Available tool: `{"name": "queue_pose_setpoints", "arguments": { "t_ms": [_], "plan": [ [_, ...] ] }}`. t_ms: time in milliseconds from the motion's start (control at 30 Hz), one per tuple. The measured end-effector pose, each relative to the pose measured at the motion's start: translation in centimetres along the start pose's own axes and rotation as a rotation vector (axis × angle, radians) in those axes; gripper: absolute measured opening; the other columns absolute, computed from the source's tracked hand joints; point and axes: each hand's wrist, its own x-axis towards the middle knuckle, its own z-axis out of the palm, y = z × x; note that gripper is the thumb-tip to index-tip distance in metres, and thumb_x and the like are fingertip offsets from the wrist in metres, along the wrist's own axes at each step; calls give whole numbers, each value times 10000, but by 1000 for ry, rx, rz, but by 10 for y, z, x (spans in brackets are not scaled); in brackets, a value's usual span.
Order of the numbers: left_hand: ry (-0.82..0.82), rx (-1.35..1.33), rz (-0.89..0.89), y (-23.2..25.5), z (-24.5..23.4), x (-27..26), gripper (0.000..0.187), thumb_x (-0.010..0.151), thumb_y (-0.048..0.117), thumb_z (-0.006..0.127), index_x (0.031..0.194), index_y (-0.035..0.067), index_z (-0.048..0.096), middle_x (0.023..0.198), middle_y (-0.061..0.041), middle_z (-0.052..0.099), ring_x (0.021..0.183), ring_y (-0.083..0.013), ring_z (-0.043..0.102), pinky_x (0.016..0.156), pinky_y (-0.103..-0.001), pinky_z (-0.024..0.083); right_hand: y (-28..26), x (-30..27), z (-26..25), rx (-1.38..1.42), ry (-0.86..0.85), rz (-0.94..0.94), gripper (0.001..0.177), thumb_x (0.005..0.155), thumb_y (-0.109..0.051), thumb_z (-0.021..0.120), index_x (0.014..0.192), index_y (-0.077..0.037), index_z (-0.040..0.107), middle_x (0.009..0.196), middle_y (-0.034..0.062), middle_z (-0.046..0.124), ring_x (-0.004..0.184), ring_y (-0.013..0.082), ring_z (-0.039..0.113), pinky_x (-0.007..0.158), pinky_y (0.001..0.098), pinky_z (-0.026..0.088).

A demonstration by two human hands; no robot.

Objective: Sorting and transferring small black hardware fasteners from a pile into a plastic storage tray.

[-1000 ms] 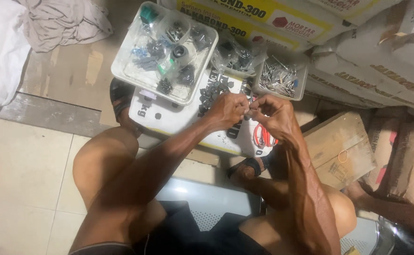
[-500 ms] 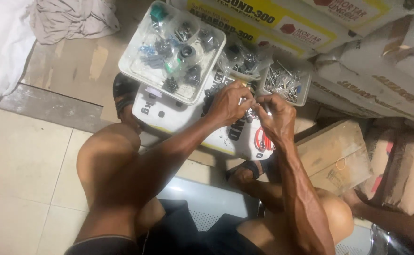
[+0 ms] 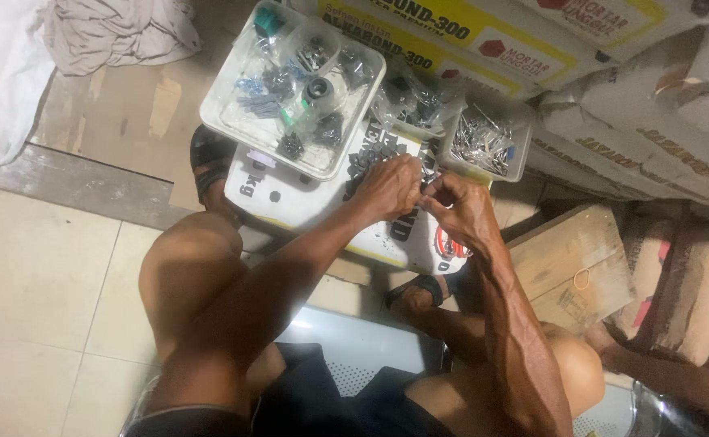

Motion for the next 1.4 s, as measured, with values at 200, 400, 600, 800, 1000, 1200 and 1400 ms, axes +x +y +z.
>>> {"name": "queue_pose_setpoints", "arguments": {
  "t_ms": [200, 400, 600, 800, 1000, 1200, 1400],
  "plan": [
    [3, 63, 12, -24, 47, -2, 195, 927, 188, 469, 948, 21, 567, 909, -207, 615, 871, -444, 699, 720, -535, 561, 14, -7, -5, 78, -183, 159, 89, 771, -59, 792, 818, -108, 734, 609, 38, 663, 598, 162, 609, 621, 340, 516],
    [50, 224, -176, -46, 35, -4, 106, 900, 86, 546, 914, -5, 598, 804, -185, 640, 771, -447, 731, 588, -521, 579, 2, -10, -17, 127, -247, 211, 110, 780, -96, 830, 822, -91, 728, 670, 58, 678, 665, 191, 617, 666, 340, 520],
    [20, 293, -239, -59, 52, -2, 117, 871, 79, 646, 914, -27, 623, 745, -149, 595, 705, -433, 702, 462, -492, 587, 56, -5, 27, -215, -82, 127, 112, 812, -92, 744, 916, -57, 721, 753, 194, 668, 782, 413, 677, 730, 518, 510],
    [-49, 194, -248, -53, 32, -14, 193, 926, 53, 515, 906, -31, 688, 855, -205, 712, 815, -411, 754, 733, -562, 583, 89, -8, 47, -247, -39, 132, 105, 843, -57, 700, 900, -126, 754, 847, 105, 694, 833, 339, 726, 809, 449, 582],
    [-77, 286, -225, -44, 27, -12, 156, 891, 60, 566, 857, 24, 714, 838, -150, 713, 785, -366, 764, 784, -580, 573, 0, 4, -4, -320, 76, 190, 113, 848, -133, 721, 949, -163, 763, 941, 163, 725, 943, 431, 707, 804, 555, 554],
    [-161, 189, -329, -5, -1, -20, 210, 925, 33, 533, 983, -28, 726, 946, -214, 740, 911, -386, 764, 771, -516, 589, 57, 0, 32, -490, -4, 161, 296, 794, -74, 718, 1084, -132, 731, 1099, 178, 661, 1011, 446, 684, 833, 606, 579],
    [-152, 128, -391, -15, 15, -15, 162, 906, 41, 572, 918, 5, 730, 851, -170, 709, 745, -326, 749, 644, -456, 594, -1, 2, 32, -432, 81, 254, 189, 845, -34, 682, 1021, -94, 717, 1064, 174, 595, 982, 408, 668, 829, 577, 584]
  ]
}}
